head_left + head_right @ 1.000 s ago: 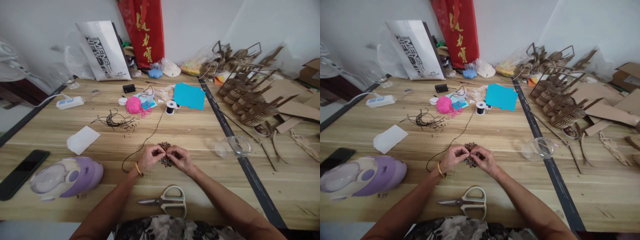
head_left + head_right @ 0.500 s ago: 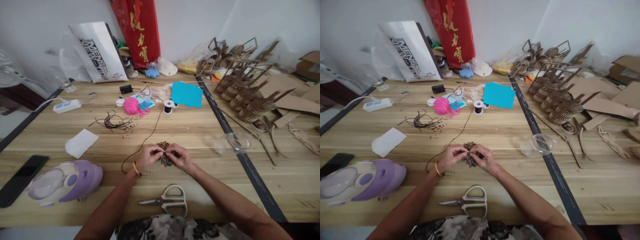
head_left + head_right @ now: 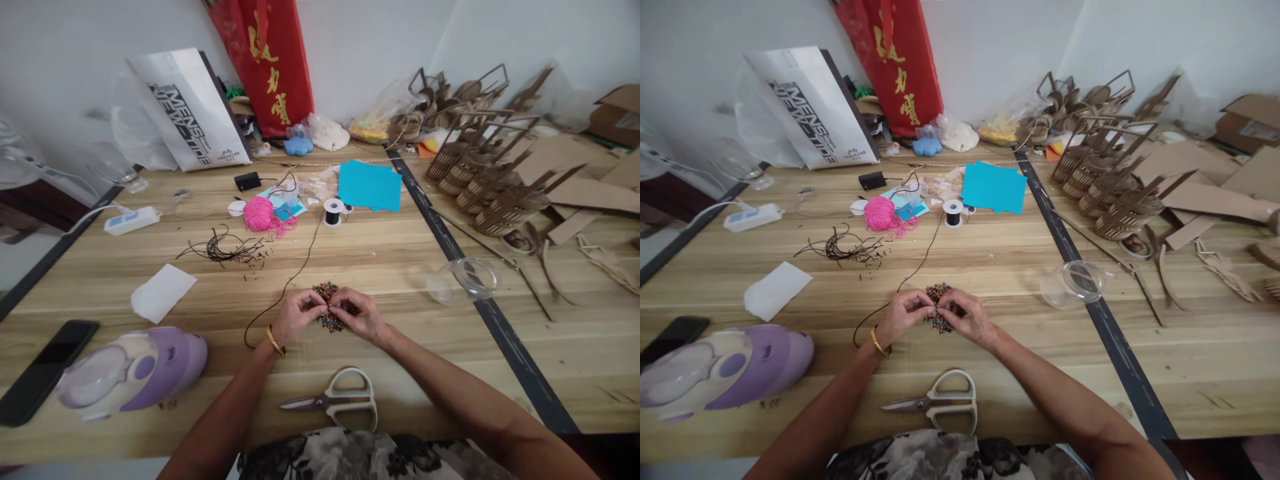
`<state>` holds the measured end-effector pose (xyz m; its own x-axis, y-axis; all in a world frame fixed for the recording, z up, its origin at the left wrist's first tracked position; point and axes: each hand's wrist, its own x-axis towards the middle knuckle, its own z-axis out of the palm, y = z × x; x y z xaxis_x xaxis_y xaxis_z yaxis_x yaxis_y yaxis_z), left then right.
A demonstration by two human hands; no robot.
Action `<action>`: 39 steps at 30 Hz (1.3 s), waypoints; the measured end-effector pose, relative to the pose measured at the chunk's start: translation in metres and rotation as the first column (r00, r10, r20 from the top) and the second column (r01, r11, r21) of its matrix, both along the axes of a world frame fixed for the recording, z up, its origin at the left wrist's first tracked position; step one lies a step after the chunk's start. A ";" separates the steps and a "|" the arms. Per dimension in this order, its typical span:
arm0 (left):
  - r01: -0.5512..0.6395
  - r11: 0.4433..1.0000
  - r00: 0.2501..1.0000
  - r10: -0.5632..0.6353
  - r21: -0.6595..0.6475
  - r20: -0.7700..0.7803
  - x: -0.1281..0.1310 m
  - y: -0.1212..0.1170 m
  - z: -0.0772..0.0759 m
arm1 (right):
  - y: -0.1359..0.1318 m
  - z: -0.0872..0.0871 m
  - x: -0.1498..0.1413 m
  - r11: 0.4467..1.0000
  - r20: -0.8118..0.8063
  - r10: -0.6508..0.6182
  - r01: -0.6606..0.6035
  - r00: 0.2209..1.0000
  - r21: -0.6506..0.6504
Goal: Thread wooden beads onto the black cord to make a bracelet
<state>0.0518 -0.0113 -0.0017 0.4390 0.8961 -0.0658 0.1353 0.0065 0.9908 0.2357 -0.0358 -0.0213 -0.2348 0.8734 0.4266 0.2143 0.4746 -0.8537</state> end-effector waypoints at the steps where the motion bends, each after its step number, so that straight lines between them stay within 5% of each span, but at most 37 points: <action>1: 0.000 1.000 1.000 0.001 -0.005 0.007 0.000 0.000 0.000 | 0.000 0.000 0.000 1.000 -0.002 0.005 -0.005 1.000 -0.004; 14: 0.020 0.999 1.000 -0.020 -0.040 0.003 -0.001 0.000 0.000 | 0.001 0.002 0.001 0.999 0.002 0.034 -0.034 0.999 0.025; 29: 0.119 0.977 0.984 -0.091 -0.178 0.156 -0.003 0.001 0.008 | 0.000 0.004 0.001 0.959 0.166 0.130 -0.166 0.977 0.229; 39: 0.258 0.964 0.965 -0.260 -0.057 -0.026 -0.016 0.006 0.010 | -0.001 0.006 0.001 0.956 0.169 0.077 -0.120 0.983 0.268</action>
